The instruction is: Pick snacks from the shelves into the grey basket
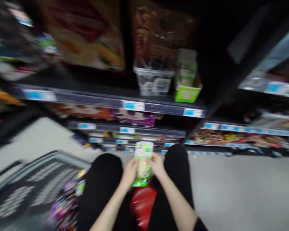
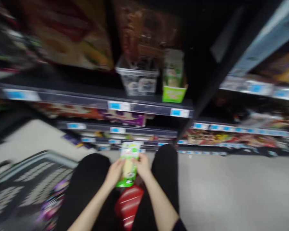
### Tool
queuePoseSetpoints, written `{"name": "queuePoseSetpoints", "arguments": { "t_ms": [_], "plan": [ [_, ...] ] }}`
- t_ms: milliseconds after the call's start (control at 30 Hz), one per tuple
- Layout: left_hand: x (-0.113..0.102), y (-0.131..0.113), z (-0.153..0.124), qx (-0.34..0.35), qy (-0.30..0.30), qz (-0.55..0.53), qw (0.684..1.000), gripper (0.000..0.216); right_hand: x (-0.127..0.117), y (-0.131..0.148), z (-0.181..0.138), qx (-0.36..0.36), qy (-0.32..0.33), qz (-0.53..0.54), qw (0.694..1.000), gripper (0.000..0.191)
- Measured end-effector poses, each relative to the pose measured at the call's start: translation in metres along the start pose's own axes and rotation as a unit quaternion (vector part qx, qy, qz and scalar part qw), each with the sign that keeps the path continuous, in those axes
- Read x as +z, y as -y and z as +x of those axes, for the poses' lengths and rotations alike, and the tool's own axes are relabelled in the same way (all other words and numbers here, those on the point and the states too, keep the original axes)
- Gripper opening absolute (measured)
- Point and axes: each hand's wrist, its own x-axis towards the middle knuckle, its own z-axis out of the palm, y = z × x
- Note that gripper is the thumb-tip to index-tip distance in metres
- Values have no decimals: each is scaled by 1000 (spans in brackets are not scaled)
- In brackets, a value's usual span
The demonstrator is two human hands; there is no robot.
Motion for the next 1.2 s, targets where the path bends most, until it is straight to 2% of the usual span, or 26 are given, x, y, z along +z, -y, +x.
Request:
{"name": "queuePoseSetpoints", "arguments": {
  "t_ms": [100, 200, 300, 367, 467, 533, 633, 700, 1033, 1200],
  "plan": [
    [-29, 25, 0, -8, -14, -11, 1000, 41, 9, -44, 5, 36, 54, 69, 996, 29],
    [-29, 32, 2, -2, -10, -48, 999, 51, 9, -63, 6, 50, 68, 94, 992, 27],
    [-23, 25, 2, -5, 14, -93, 996, 56, 5, -66, 5, 59, 55, 96, 992, 26],
    [-23, 19, 0, -29, 56, -131, 989, 63, 4, -65, 4, 71, 43, 123, 989, 28],
    [-24, 15, -4, -108, 181, -223, 952, 69, 3, -64, 5, 94, 37, 187, 977, 30],
    [-22, 16, -6, -133, 211, -251, 935, 65, 1, -65, 6, 94, 21, 167, 981, 29],
    [-16, 24, -5, -102, 136, -217, 961, 57, -3, -68, 8, 81, -19, 94, 992, 26],
    [-13, 30, -2, -82, 95, -194, 973, 54, -4, -70, 9, 79, -26, 81, 993, 26],
    [-19, 35, 4, -6, -1, -43, 999, 44, 3, -71, 9, 96, 21, 93, 991, 35],
    [-20, 35, 1, 23, -15, 17, 999, 45, 0, -69, 9, 94, 40, 81, 991, 32]
  ]
}}
